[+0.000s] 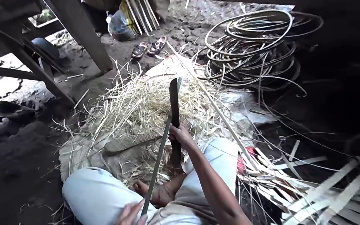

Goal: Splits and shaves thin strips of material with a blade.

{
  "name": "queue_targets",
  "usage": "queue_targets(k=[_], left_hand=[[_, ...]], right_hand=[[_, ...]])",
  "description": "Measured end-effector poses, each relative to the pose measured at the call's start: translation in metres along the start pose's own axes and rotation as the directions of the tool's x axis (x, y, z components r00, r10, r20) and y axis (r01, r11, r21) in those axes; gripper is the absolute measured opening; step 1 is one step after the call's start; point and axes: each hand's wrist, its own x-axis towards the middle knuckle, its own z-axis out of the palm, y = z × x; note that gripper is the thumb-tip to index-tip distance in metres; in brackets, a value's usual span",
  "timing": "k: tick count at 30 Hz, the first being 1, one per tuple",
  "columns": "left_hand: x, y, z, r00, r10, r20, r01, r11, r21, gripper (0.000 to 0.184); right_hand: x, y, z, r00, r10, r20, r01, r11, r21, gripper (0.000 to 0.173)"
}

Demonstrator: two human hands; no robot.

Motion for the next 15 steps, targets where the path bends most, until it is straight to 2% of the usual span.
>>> queue_targets(k=[1,2,4,6,8,9,10,11,13,14,15], left_hand=[[0.014,0.006,-0.003,0.998,0.059,-0.023,-0.058,0.998,0.029,0.038],[0.032,0.015,-0.002,0.992,0.105,-0.068,-0.102,0.994,0.036,0.038],[0.071,0.041,0.005,0.980,0.144,-0.140,-0.144,0.990,0.012,0.044],[0.108,0.065,0.014,0.990,0.097,-0.103,-0.109,0.988,-0.113,0.055],[0.136,0.080,0.026,0.996,0.014,-0.084,-0.037,0.959,-0.282,0.050],[0.144,0.085,0.032,0.995,-0.018,-0.096,-0.016,0.938,-0.347,0.045],[0.149,0.088,0.034,0.993,-0.042,-0.110,-0.002,0.929,-0.371,0.043],[0.151,0.091,0.036,0.990,-0.060,-0.129,0.009,0.932,-0.361,0.041],[0.151,0.094,0.035,0.980,-0.061,-0.191,0.003,0.957,-0.289,0.037],[0.149,0.093,0.035,0.976,-0.045,-0.214,-0.009,0.969,-0.248,0.037],[0.147,0.092,0.035,0.974,-0.037,-0.222,-0.015,0.974,-0.225,0.039]], right_hand=[[-0.005,0.000,0.001,0.997,0.032,0.064,-0.041,0.988,0.149,0.015],[-0.010,-0.002,0.002,0.994,0.029,0.104,-0.052,0.973,0.225,0.017],[-0.020,-0.007,0.006,0.990,-0.012,0.142,-0.024,0.969,0.247,0.021],[-0.027,-0.014,0.012,0.987,-0.062,0.147,0.033,0.981,0.193,0.020],[-0.033,-0.017,0.018,0.990,-0.137,0.045,0.140,0.988,-0.059,0.022],[-0.037,-0.016,0.022,0.976,-0.219,-0.019,0.206,0.942,-0.264,0.025],[-0.041,-0.011,0.026,0.939,-0.339,-0.060,0.278,0.848,-0.452,0.025],[-0.044,0.000,0.032,0.868,-0.488,-0.088,0.345,0.722,-0.600,0.021],[-0.046,0.023,0.040,0.660,-0.747,-0.083,0.438,0.472,-0.765,0.014],[-0.045,0.028,0.040,0.609,-0.791,-0.063,0.448,0.409,-0.795,0.017],[-0.042,0.029,0.038,0.617,-0.786,-0.052,0.439,0.398,-0.806,0.018]])
